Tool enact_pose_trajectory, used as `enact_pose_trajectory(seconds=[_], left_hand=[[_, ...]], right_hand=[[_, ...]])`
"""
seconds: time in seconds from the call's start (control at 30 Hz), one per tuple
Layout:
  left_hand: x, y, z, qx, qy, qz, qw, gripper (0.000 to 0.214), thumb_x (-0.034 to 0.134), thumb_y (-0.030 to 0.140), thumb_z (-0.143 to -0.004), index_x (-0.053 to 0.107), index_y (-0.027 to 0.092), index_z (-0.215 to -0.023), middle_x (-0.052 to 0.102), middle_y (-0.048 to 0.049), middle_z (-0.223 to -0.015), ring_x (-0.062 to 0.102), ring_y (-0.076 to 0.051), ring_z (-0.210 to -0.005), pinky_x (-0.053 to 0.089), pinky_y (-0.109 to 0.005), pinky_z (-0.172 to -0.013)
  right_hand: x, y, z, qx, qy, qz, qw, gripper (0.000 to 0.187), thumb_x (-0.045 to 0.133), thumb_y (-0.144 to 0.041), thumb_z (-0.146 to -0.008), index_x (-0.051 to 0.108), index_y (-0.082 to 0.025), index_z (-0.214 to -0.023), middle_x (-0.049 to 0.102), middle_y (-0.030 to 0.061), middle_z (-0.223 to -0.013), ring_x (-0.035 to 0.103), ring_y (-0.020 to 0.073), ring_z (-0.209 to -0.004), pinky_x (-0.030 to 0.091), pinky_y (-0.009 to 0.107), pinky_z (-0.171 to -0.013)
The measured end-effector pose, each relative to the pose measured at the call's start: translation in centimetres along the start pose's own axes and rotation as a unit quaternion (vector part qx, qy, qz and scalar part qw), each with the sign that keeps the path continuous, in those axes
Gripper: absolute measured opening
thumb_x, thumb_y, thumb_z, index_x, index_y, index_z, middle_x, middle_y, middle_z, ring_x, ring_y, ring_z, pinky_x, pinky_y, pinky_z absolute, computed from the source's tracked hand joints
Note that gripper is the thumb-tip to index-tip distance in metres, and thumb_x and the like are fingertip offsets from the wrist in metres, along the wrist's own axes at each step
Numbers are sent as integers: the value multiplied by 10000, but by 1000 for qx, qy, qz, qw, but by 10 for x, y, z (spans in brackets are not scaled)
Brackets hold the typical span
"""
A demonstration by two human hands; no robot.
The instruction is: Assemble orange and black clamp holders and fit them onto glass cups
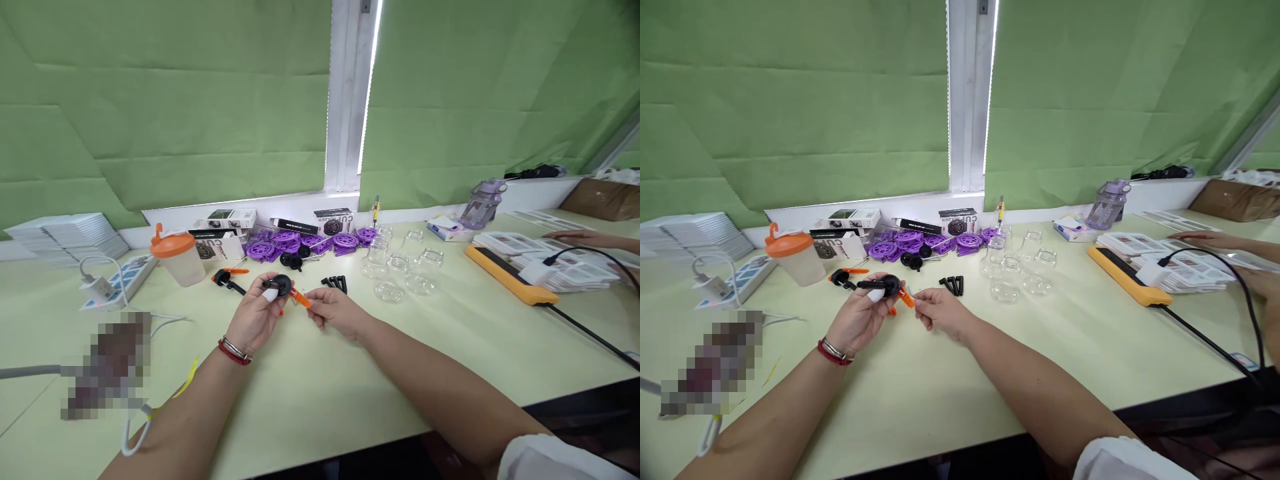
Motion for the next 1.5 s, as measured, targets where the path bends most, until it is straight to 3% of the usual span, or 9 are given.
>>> enact_pose_trajectory(seconds=[0.17,0.33,0.5,0.6,0.7,0.77,1.03,1.23,1.5], left_hand=[[-2,-10,0,-73,-46,-91,992,220,613,370,-777,556,200,-904,668,-48,-927,666,-210,-819,547,-373,-706],[6,-11,7,-87,-138,-308,937,326,652,329,-770,596,212,-1068,643,-13,-799,637,-162,-675,477,-273,-602],[18,-1,18,-60,-213,-361,906,341,699,280,-722,666,181,-1047,650,-37,-830,581,-144,-701,458,-258,-637],[4,15,5,-25,-142,-348,927,348,713,284,-710,658,178,-1037,650,-58,-938,597,-151,-757,481,-268,-675],[-42,50,-20,83,66,-276,955,361,664,324,-738,592,192,-1066,605,-15,-825,607,-137,-729,499,-257,-647],[-76,62,-33,123,184,-266,938,382,667,315,-718,558,191,-1063,589,-10,-841,616,-127,-710,517,-263,-647],[-131,82,-70,104,298,-487,814,460,606,319,-737,525,163,-1163,635,-120,-1036,646,-246,-856,502,-375,-760],[-118,88,-79,64,274,-761,584,419,503,330,-779,558,168,-1161,679,-170,-1001,555,-373,-1055,332,-506,-907],[-127,68,-81,66,243,-809,531,345,407,297,-827,603,186,-1087,673,-182,-993,487,-385,-1092,289,-513,-867]], right_hand=[[-28,-14,-4,-45,76,112,990,209,665,-355,-716,675,-158,-783,533,-32,-560,401,81,-494,325,235,-501],[-13,-17,-5,-91,19,197,976,139,611,-269,-745,699,-167,-780,564,-9,-597,487,126,-604,389,280,-634],[-12,-20,-5,-113,41,169,978,195,639,-336,-740,648,-158,-818,578,-5,-666,495,122,-630,401,278,-651],[-33,-20,-4,-113,125,98,981,364,637,-434,-740,567,-171,-982,560,-20,-717,463,103,-587,392,257,-588],[-48,-13,-4,-98,165,70,979,456,598,-489,-763,490,-179,-1080,535,-33,-713,448,100,-566,387,251,-558],[-49,-9,-6,-94,157,82,980,426,593,-481,-768,495,-176,-1048,516,-36,-691,469,111,-596,394,254,-569],[-33,-5,-4,-91,102,134,981,321,589,-446,-779,540,-190,-967,496,-32,-675,495,126,-629,378,262,-577],[-32,1,-7,-71,91,143,983,315,596,-422,-777,549,-181,-973,500,-31,-670,467,120,-603,360,263,-571],[-35,4,-9,-71,96,148,982,299,611,-417,-772,560,-189,-958,506,-27,-674,490,126,-621,374,264,-579]])
Point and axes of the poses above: each hand's wrist, its own z-axis away from the middle knuckle, its own x-axis out of the palm, y = z × x, the point moved 10 cm from there along -z, towards the middle knuckle
